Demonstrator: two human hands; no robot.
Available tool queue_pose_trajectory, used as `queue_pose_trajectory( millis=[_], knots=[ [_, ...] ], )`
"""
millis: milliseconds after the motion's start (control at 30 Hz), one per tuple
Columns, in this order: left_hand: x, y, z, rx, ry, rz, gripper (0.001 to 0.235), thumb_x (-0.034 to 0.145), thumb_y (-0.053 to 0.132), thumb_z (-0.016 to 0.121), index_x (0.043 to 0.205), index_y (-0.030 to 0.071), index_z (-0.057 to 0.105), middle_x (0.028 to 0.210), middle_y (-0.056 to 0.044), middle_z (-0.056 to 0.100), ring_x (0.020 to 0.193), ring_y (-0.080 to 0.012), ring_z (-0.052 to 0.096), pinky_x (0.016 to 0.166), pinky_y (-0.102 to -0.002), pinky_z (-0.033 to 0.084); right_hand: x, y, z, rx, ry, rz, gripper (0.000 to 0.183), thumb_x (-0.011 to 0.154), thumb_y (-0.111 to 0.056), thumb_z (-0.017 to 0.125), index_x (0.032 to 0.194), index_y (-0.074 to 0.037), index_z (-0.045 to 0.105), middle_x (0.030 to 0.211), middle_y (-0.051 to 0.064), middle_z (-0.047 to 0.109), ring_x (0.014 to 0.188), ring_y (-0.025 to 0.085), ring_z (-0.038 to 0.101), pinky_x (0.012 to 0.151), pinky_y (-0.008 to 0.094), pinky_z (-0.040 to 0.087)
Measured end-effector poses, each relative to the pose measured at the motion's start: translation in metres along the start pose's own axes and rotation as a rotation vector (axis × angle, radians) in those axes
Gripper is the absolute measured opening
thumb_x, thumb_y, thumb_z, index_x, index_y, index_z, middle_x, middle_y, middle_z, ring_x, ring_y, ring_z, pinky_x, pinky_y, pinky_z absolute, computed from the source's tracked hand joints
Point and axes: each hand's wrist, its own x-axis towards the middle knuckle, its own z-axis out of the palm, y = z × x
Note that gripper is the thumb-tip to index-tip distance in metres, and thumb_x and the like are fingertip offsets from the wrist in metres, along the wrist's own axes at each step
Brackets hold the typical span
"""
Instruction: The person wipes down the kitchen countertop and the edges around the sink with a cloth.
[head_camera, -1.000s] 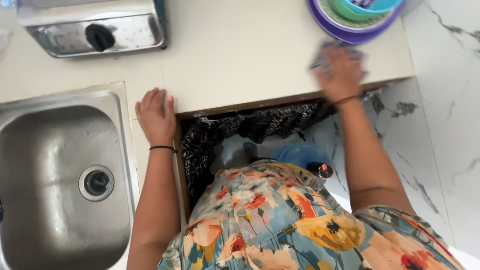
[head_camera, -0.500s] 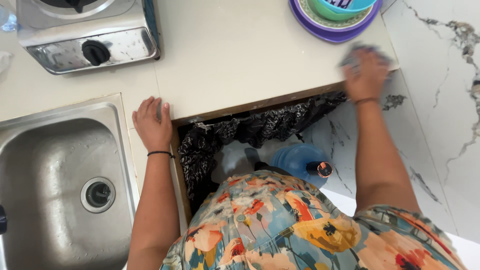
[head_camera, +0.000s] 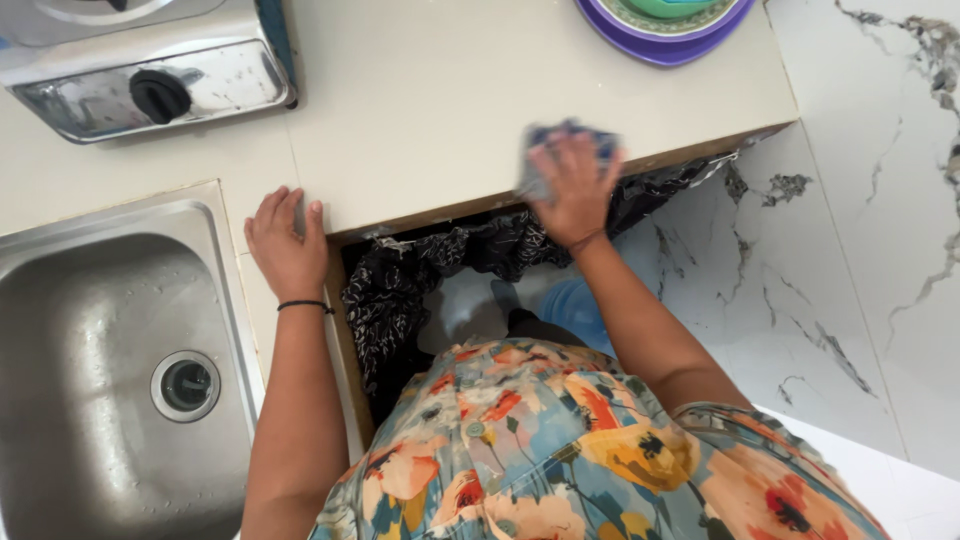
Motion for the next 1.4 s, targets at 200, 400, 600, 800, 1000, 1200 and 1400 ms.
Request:
queue_pose_trajectory(
  millis=[200, 400, 600, 800, 1000, 1200, 1400],
  knots=[
    [0.001, 0.000, 0.002, 0.035, 0.011, 0.026, 0.031, 0.102, 0.030, 0.072, 0.123, 0.008, 0.073, 0.137, -0.013, 0.066, 0.134, -0.0325, 0.055, 0.121, -0.056, 0.026, 0.012, 0.066, 0.023, 0.711, 0.701, 0.711, 0.099, 0.110, -0.068, 0.044, 0.166, -0.007, -0.010, 0.176, 0.022, -0.003, 0.166, 0.038, 0.011, 0.137, 0.057, 0.015],
    [0.002, 0.001, 0.002, 0.049, 0.000, 0.034, 0.032, 0.101, 0.030, 0.073, 0.123, 0.007, 0.072, 0.138, -0.013, 0.065, 0.134, -0.0327, 0.055, 0.120, -0.056, 0.027, 0.009, -0.040, 0.035, 0.982, 0.534, 0.954, 0.106, 0.102, -0.066, 0.044, 0.163, -0.009, -0.022, 0.173, 0.024, -0.015, 0.161, 0.039, -0.004, 0.131, 0.054, 0.006],
    [0.001, 0.003, 0.000, 0.067, -0.009, 0.039, 0.034, 0.099, 0.031, 0.074, 0.122, 0.007, 0.072, 0.138, -0.014, 0.065, 0.134, -0.0330, 0.055, 0.119, -0.057, 0.027, 0.033, 0.073, 0.018, 1.027, 0.770, 1.032, 0.104, 0.097, -0.059, 0.054, 0.163, -0.017, -0.014, 0.171, 0.019, -0.010, 0.157, 0.038, 0.013, 0.126, 0.056, 0.020],
    [0.003, 0.006, -0.001, 0.092, -0.043, 0.036, 0.037, 0.100, 0.032, 0.073, 0.127, 0.007, 0.070, 0.139, -0.014, 0.062, 0.134, -0.0330, 0.053, 0.120, -0.057, 0.025, 0.047, 0.096, 0.012, 1.237, 0.728, 1.425, 0.109, 0.088, -0.070, 0.048, 0.159, -0.021, -0.020, 0.169, 0.020, 0.000, 0.153, 0.041, 0.020, 0.120, 0.062, 0.025],
    [0.005, 0.005, -0.002, 0.092, -0.053, 0.027, 0.039, 0.100, 0.033, 0.073, 0.129, 0.007, 0.069, 0.140, -0.015, 0.061, 0.135, -0.0335, 0.051, 0.119, -0.058, 0.024, 0.000, -0.116, 0.051, 1.544, 0.093, 1.406, 0.104, 0.088, -0.079, 0.041, 0.165, -0.014, 0.012, 0.174, 0.007, 0.010, 0.159, 0.026, 0.008, 0.124, 0.047, 0.004],
    [-0.001, 0.004, -0.002, 0.052, -0.029, 0.036, 0.039, 0.099, 0.033, 0.073, 0.128, 0.007, 0.070, 0.140, -0.014, 0.061, 0.136, -0.0334, 0.051, 0.120, -0.057, 0.025, 0.005, -0.033, 0.048, 1.783, 0.141, 1.405, 0.102, 0.081, -0.081, 0.031, 0.164, -0.027, 0.010, 0.171, 0.005, 0.002, 0.156, 0.032, 0.002, 0.122, 0.059, 0.003],
    [-0.001, 0.002, -0.001, 0.058, -0.028, 0.035, 0.040, 0.098, 0.034, 0.074, 0.128, 0.007, 0.070, 0.139, -0.014, 0.061, 0.135, -0.0335, 0.051, 0.119, -0.058, 0.024, 0.036, 0.076, 0.035, 1.321, 0.557, 1.611, 0.109, 0.081, -0.085, 0.033, 0.163, -0.019, 0.005, 0.169, 0.018, 0.012, 0.154, 0.045, 0.017, 0.113, 0.079, 0.017]
  ],
)
